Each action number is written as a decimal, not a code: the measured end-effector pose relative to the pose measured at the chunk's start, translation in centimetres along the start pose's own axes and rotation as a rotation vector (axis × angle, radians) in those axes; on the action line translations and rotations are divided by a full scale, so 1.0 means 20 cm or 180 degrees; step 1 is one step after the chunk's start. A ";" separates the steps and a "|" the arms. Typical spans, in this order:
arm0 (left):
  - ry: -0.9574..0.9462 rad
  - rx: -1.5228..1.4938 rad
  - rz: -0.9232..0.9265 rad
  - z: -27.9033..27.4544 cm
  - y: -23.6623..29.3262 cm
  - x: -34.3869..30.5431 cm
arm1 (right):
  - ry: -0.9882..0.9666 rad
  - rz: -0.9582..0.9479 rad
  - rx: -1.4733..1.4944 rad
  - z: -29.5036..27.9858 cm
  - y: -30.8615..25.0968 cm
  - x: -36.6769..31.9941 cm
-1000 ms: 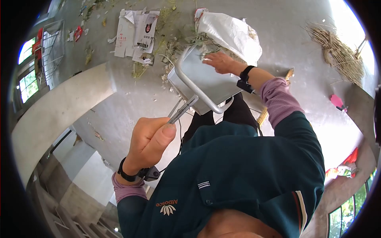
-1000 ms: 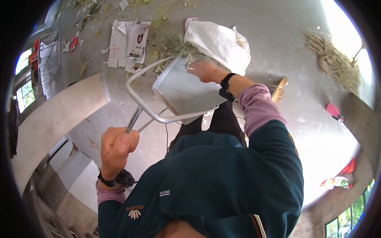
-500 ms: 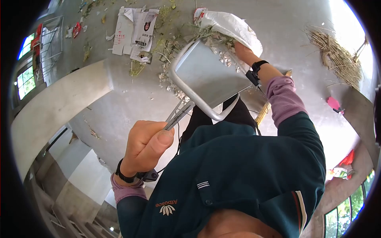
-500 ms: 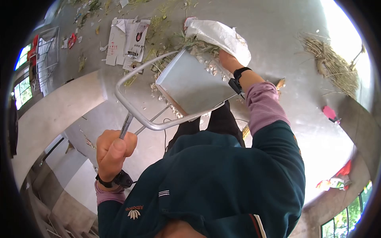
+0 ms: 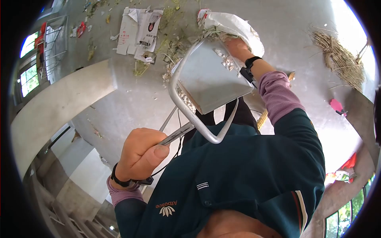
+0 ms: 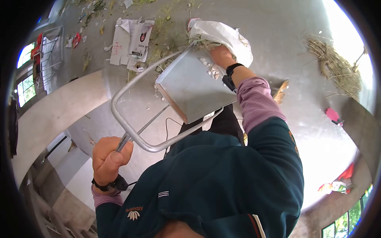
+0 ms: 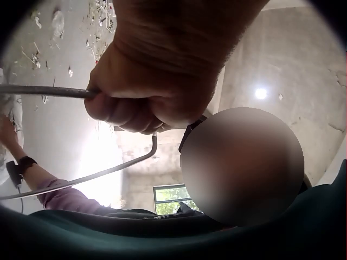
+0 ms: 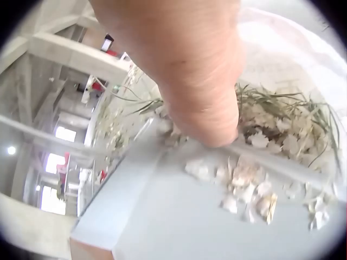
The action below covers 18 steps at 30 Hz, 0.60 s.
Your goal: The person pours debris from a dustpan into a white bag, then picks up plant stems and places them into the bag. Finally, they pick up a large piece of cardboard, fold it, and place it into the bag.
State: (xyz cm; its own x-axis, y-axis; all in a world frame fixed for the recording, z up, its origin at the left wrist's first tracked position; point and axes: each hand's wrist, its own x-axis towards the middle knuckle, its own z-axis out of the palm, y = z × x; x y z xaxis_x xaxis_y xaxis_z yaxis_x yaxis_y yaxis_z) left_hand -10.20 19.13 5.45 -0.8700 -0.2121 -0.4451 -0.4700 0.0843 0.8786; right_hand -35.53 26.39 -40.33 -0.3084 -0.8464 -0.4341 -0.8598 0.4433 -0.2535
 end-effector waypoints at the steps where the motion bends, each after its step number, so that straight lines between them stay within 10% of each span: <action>1: -0.0021 0.0023 -0.0048 0.00 -0.01 0.00 | 0.0085 0.0610 0.0576 0.03 0.10 -0.01; 10: -0.0144 0.0061 -0.0169 0.02 -0.04 0.04 | -0.0422 0.0162 0.0927 -0.03 0.03 -0.03; 13: -0.0087 0.0119 -0.0202 0.03 -0.05 0.05 | 0.0520 -0.0120 0.1484 -0.08 -0.09 -0.01; 18: -0.0024 0.0126 -0.0295 0.01 -0.09 -0.03 | 0.0562 0.1145 0.1907 -0.12 0.02 0.04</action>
State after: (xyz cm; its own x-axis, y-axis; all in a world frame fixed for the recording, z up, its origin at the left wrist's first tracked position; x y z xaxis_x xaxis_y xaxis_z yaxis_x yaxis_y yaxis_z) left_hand -8.80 19.33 4.02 -0.8235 -0.2136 -0.5256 -0.5540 0.1029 0.8261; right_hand -37.03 25.19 -38.56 -0.6353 -0.6301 -0.4465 -0.3372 0.7464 -0.5737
